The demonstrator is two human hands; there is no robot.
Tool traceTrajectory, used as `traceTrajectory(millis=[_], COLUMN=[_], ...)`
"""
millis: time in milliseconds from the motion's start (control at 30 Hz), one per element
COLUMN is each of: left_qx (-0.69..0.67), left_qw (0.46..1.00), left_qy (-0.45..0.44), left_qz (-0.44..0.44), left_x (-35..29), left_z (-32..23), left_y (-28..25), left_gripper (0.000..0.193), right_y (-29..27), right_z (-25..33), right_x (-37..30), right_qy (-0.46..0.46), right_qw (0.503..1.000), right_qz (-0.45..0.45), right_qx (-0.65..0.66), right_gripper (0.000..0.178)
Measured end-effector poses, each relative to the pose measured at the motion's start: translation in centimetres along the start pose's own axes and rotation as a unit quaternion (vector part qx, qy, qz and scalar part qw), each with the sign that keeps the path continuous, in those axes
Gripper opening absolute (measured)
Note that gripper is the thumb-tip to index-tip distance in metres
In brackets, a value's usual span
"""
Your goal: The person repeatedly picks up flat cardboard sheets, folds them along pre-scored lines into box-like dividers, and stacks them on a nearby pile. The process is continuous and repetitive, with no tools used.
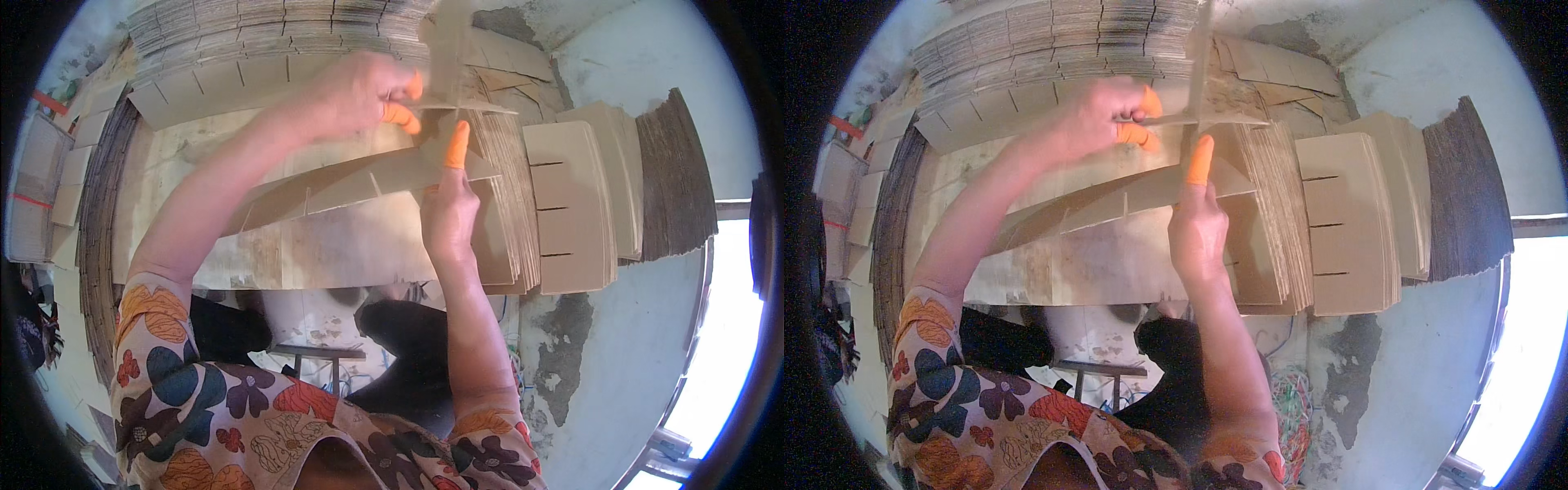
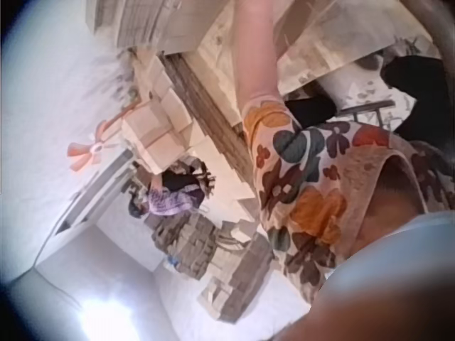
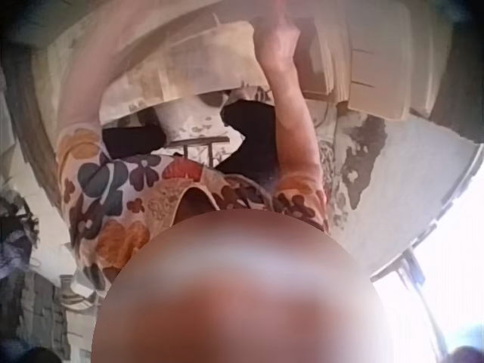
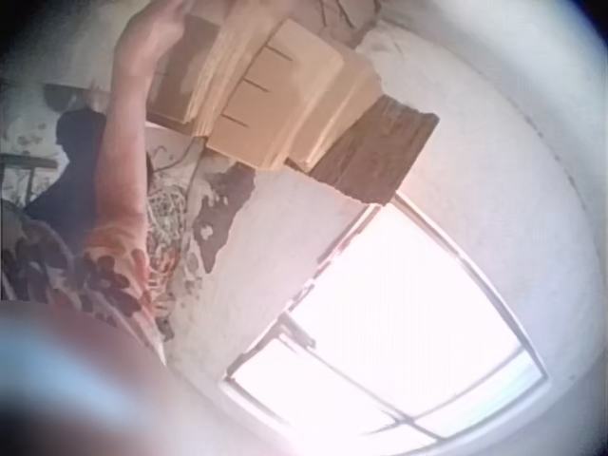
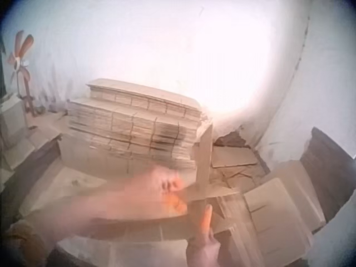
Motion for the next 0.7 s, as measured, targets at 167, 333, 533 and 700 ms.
traceTrajectory(millis=[167, 333, 533, 700], left_qx=[0.086, 0.353, 0.405, 0.310], left_qw=[0.980, 0.916, 0.912, 0.944], left_qy=[-0.172, -0.142, -0.056, -0.110], left_qz=[0.042, 0.129, 0.023, 0.012], left_x=[1.5, 2.6, 2.7, 3.0], left_z=[5.7, 11.2, 13.9, 11.9], left_y=[-1.8, 2.5, 4.0, 1.9], left_gripper=[0.053, 0.078, 0.042, 0.017], right_y=[-1.2, -0.2, -0.1, 0.0], right_z=[0.7, 1.0, 1.4, 1.2], right_x=[-2.1, -2.5, -2.6, -2.5], right_qy=[-0.012, -0.018, -0.043, -0.062], right_qw=[0.999, 1.000, 0.999, 0.997], right_qz=[-0.013, 0.003, -0.002, 0.010], right_qx=[-0.029, 0.009, 0.005, 0.045], right_gripper=[0.095, 0.095, 0.096, 0.096])
Point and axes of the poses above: each hand's wrist, its own x-axis towards the middle knuckle, its own y-axis out of the palm, z = x × y, the point moved 7 cm from there along x, towards the middle knuckle, and after that the axes turned 1 degree about z, right-handed, at the moved point
